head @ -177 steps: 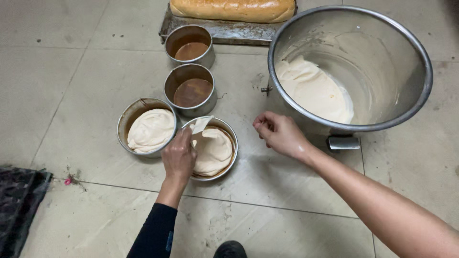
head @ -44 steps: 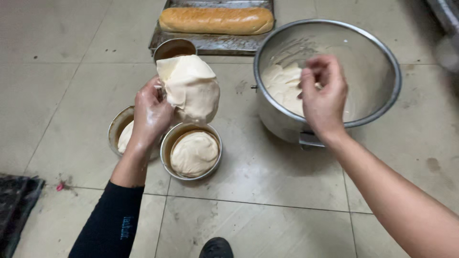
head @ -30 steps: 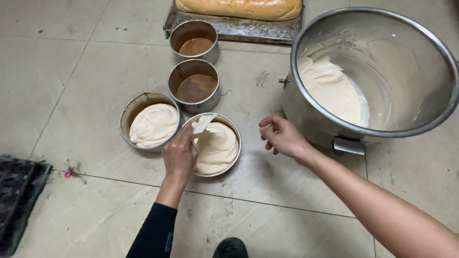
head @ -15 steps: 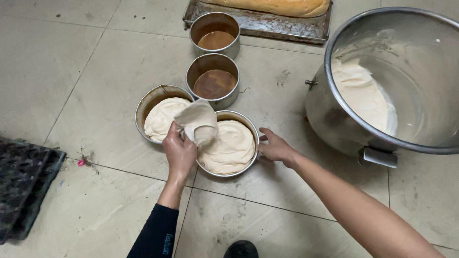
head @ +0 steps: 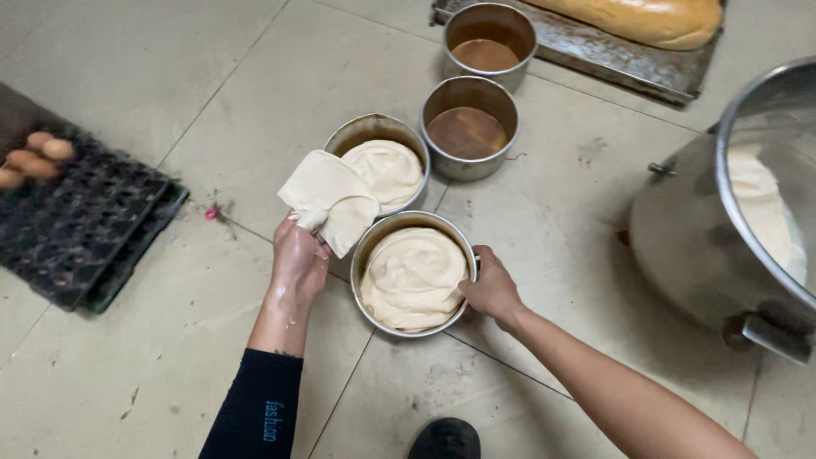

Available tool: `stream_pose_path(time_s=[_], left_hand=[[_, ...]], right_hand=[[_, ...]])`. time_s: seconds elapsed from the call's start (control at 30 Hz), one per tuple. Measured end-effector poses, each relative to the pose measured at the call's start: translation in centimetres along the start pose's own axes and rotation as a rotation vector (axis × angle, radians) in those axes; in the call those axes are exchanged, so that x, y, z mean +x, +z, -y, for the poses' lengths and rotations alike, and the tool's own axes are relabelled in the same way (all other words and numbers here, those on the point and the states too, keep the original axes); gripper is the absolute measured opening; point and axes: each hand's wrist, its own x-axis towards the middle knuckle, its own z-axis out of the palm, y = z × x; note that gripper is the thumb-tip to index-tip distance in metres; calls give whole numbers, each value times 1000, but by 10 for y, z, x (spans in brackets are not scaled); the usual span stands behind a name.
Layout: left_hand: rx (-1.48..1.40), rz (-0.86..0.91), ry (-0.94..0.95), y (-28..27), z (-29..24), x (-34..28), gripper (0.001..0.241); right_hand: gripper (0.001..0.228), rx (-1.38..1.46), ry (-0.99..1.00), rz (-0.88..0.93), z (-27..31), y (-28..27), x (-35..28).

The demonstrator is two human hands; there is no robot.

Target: The person portions a large mass of dough from a metal mixing bowl into several smaller round metal baking tins. They use their hands to tear off pieces of dough and place them into the tins, which are arranged on the floor. A tray with a baked loaf of bread is visible nearby.

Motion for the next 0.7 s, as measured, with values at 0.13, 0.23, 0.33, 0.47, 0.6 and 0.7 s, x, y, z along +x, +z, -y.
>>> stream_pose_path(time_s=[0.13, 0.23, 0.33, 0.47, 0.6, 0.7], left_hand=[[-17, -80, 38, -24, -32, -11, 36], [-55, -97, 76, -37, -47, -16, 36], [-55, -146, 89, -45, -56, -13, 37], [-5, -197, 91, -52, -61, -4, 37], [-5, -234, 64, -49, -54, 13, 34], [-23, -239, 32, -45, -50, 24, 33]], right_hand=[[64, -29, -101, 112, 33, 51, 3], [65, -83, -244, 146, 59, 87, 11], [64, 200, -29, 368, 79, 111, 22], [52, 287, 36, 346, 83, 105, 50], [56, 497, 160, 54, 92, 62, 101], [58, 537, 164, 2, 103, 58, 122]])
